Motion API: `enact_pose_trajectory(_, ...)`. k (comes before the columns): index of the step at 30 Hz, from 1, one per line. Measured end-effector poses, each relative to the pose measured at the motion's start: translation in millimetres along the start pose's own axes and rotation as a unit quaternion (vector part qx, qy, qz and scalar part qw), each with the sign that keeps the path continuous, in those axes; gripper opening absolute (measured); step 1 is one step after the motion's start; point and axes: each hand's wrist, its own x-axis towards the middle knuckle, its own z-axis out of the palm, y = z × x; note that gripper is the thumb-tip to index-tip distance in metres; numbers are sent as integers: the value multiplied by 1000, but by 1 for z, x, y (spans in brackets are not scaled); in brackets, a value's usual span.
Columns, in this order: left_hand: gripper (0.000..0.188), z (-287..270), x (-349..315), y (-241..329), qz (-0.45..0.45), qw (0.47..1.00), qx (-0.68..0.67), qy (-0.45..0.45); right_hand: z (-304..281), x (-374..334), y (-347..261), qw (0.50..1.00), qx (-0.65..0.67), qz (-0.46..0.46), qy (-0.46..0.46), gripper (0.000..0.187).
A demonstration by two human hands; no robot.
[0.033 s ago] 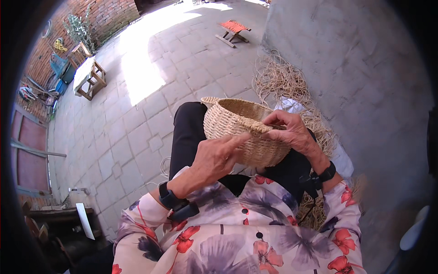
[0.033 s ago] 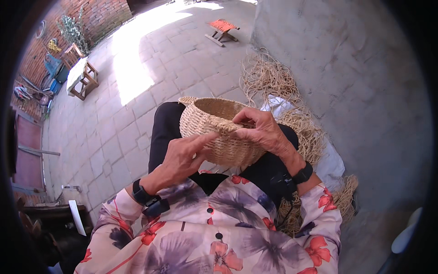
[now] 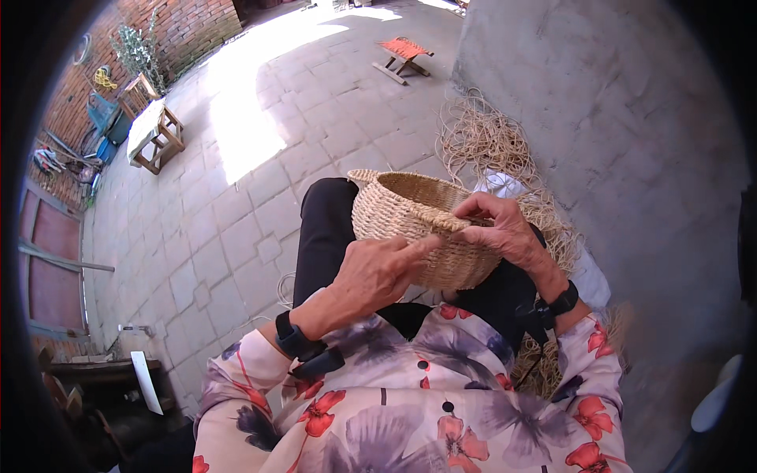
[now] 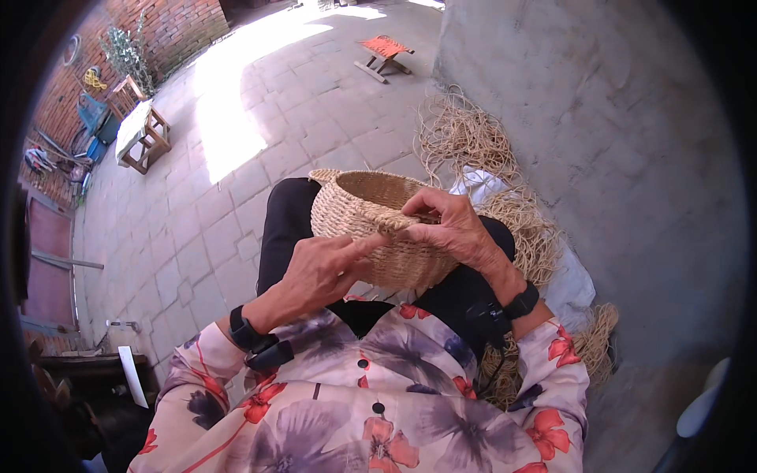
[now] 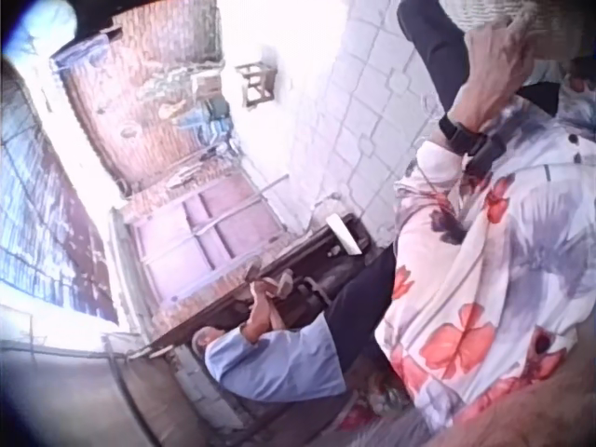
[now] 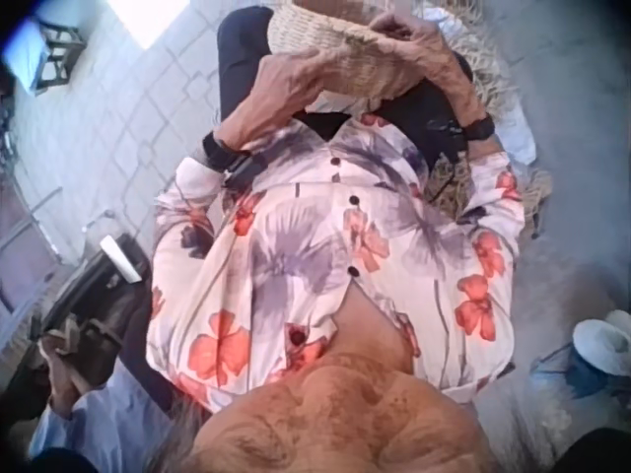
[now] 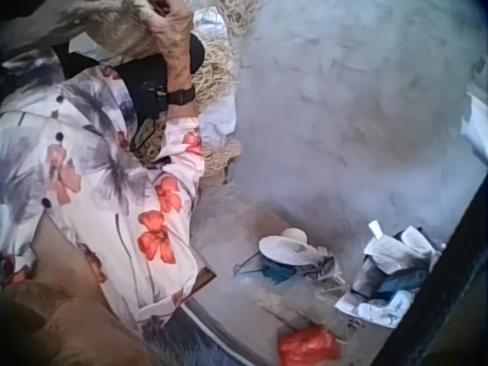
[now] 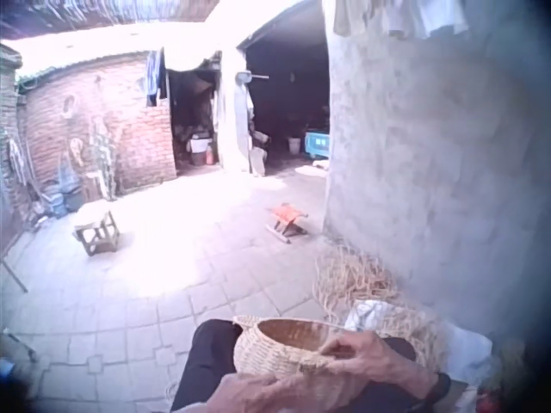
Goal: Weaving a wicker or bamboo basket using flexible strands and trimming with scissors.
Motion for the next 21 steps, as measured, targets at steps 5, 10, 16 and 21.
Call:
enact_pose_trajectory(5,49,-6,8,-16,109,968,225,-31,3,-3,4,1000,-16,0,0,31)
enact_pose_trajectory(10,36,-13,0,-15,-69,996,55,-1,2,-5,7,1000,1,9,2,34)
enact_pose_trajectory(16,32,-3,-21,12,-340,783,-509,-107,8,-12,0,999,-29,-7,-13,36)
enact_pose_trajectory(21,57,0,-29,23,-374,505,-762,-154,20,-24,3,981,-161,-111,-2,39)
